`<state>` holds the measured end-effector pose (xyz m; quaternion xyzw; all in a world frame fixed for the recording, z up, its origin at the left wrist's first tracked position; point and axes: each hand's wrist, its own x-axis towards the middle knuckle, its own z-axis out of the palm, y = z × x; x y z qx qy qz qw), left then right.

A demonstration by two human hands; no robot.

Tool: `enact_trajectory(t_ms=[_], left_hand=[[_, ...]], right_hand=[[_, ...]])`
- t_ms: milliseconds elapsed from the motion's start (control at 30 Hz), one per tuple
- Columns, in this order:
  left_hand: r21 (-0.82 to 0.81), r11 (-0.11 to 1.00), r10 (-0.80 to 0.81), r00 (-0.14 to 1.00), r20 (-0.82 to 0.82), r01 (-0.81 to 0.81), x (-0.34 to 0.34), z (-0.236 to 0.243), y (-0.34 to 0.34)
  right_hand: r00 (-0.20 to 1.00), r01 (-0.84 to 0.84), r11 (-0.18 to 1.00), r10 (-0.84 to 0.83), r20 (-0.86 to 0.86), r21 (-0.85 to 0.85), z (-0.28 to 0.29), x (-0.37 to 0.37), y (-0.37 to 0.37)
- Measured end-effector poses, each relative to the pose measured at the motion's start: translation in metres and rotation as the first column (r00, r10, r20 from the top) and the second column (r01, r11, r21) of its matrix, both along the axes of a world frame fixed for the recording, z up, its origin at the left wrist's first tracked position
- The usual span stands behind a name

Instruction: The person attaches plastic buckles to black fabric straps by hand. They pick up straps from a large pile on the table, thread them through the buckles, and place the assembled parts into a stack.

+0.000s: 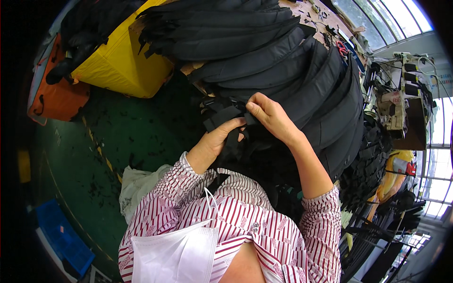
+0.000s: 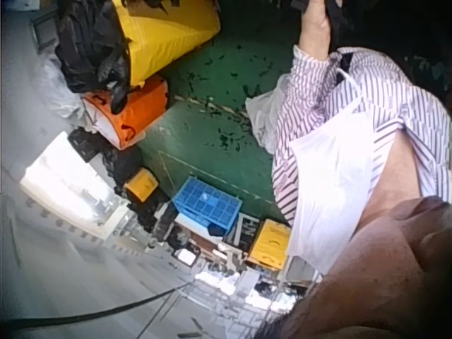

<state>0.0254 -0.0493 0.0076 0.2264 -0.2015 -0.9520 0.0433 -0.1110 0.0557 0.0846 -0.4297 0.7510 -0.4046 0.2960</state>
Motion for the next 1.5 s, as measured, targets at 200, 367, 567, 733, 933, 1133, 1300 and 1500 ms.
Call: enact_trajectory(t_ms=[200,367,567,733,933,1133,1300,1500], left_hand=[[0.024,0.999,0.021,1.000,-0.005,-0.021,-0.004,-0.001,-0.010],[-0.124,0.992,0.004,0.999,0.034,0.000,-0.012,0.010,-0.003],[-0.256,0.966,0.044,0.997,0.060,-0.028,-0.016,0.000,0.003],[-0.288,0.956,0.083,0.994,0.064,-0.062,-0.016,0.002,0.008],[-0.357,0.929,0.099,0.995,-0.006,-0.094,-0.014,-0.001,0.012],[-0.353,0.932,0.093,0.996,0.007,-0.084,-0.012,-0.005,0.014],[-0.357,0.929,0.095,0.995,-0.006,-0.091,-0.009,-0.004,0.016],[-0.407,0.910,0.078,0.997,-0.011,-0.076,-0.005,-0.003,0.022]], right_hand=[[0.906,-0.181,0.978,0.124,-0.406,-0.105,0.012,-0.005,0.008],[0.777,-0.128,0.992,0.102,-0.621,0.003,0.028,0.002,0.018],[0.983,0.184,0.956,-0.175,0.060,-0.227,0.022,0.002,0.028],[0.974,0.131,0.991,-0.126,-0.188,0.014,0.019,0.000,0.030],[0.967,0.140,0.989,-0.126,-0.219,0.046,0.016,0.000,0.031],[0.935,0.147,0.988,-0.121,-0.334,0.053,0.016,0.002,0.030],[0.858,0.155,0.987,-0.117,-0.499,0.034,0.014,0.004,0.029],[0.838,0.158,0.981,-0.073,-0.541,0.112,0.007,0.006,0.027]])
